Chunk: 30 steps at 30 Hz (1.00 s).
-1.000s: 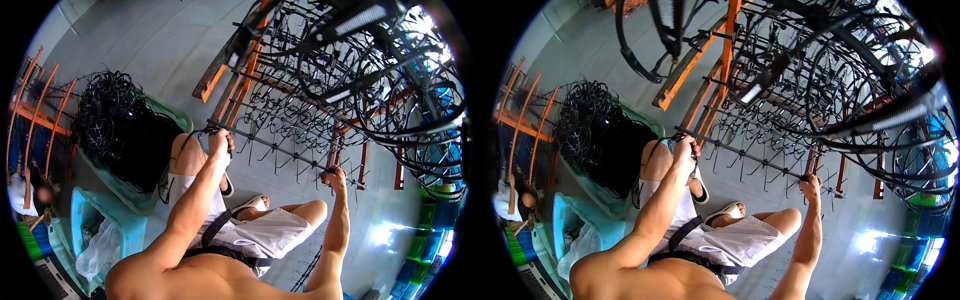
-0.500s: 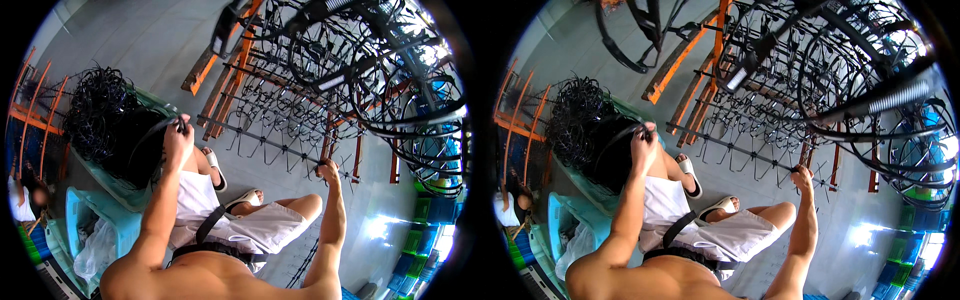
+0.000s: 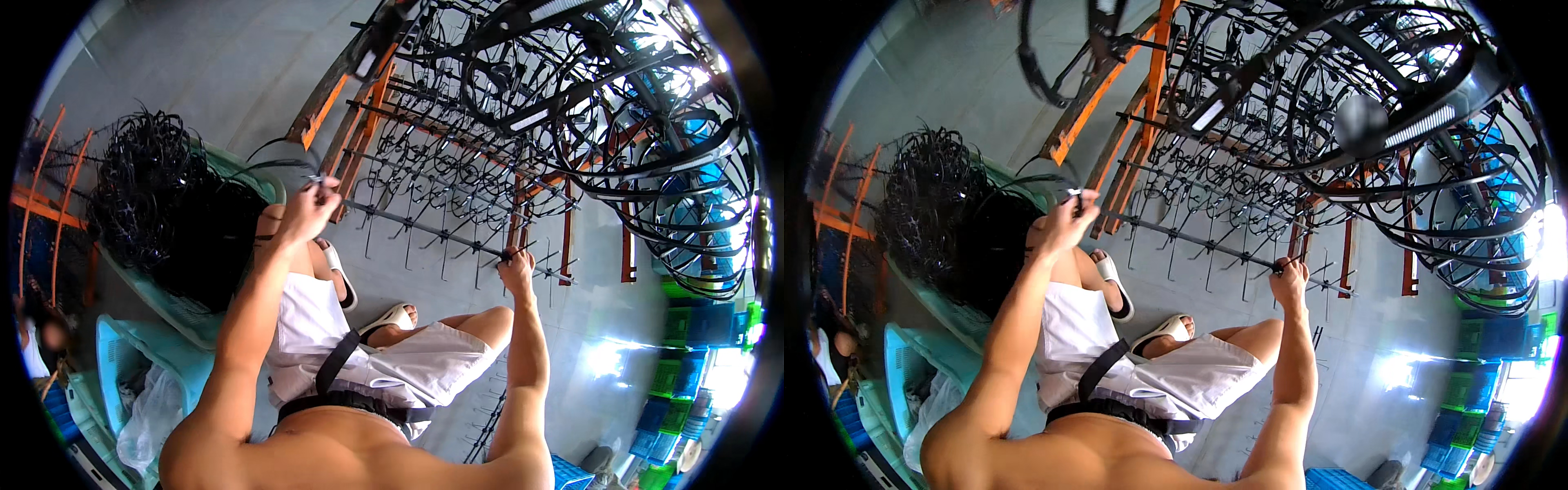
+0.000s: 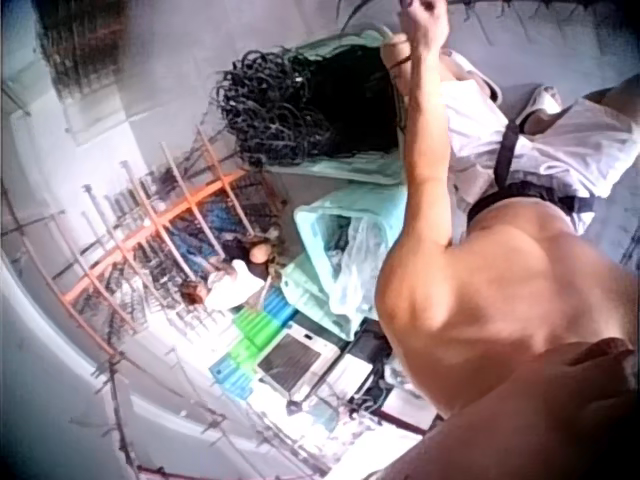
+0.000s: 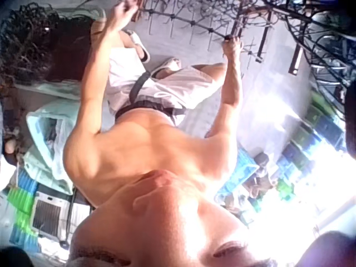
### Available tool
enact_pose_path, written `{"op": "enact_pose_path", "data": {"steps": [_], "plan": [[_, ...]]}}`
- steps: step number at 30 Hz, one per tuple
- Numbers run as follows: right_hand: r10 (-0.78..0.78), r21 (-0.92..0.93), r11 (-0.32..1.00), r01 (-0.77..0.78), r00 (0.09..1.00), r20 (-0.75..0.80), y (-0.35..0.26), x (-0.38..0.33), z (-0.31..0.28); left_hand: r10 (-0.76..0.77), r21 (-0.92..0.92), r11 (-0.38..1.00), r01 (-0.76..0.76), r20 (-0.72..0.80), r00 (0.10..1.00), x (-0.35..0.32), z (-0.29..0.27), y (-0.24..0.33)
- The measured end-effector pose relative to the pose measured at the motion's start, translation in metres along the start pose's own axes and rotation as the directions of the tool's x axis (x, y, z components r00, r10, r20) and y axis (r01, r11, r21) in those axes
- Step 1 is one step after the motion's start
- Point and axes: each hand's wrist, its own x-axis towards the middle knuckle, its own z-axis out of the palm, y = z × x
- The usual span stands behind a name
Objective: The person sits and repeatedly picks up black wire loops from a basket, then attaches them to a metal rod with hooks. The person handles the wires and rods by hand, placing the assembled rods onto a nearby rack.
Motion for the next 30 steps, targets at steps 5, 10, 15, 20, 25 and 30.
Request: {"op": "enact_pose_path", "data": {"steps": [5,10,15,20,25,30], "plan": [[-0.008,-0.164,0.986,-0.019,0.986,-0.167,-0.016,-0.029,0.006,0.028,-0.303,0.949,0.088,0.356,0.934,0.020,0.058,0.020],[0.266,-0.134,0.948,-0.287,0.951,-0.155,-0.037,-0.094,-0.022,0.040,-0.217,0.975,0.057,0.419,0.907,-0.030,0.045,0.018],[0.226,0.203,0.920,-0.335,0.878,0.422,-0.142,-0.168,-0.074,0.048,-0.162,0.987,-0.009,0.238,0.970,-0.098,0.017,0.033],[0.076,0.884,0.392,-0.253,0.967,0.243,-0.279,-0.132,-0.075,0.099,-0.684,0.699,0.209,0.382,0.919,-0.139,0.020,0.074],[-0.161,0.854,0.514,-0.082,0.968,0.190,-0.330,-0.088,-0.064,0.157,-0.626,0.779,0.042,0.260,0.953,-0.133,0.027,0.071],[-0.119,0.903,-0.100,-0.418,0.906,0.406,-0.334,-0.075,-0.053,0.057,-0.855,0.321,0.408,0.447,0.892,-0.123,0.007,0.069]]}}
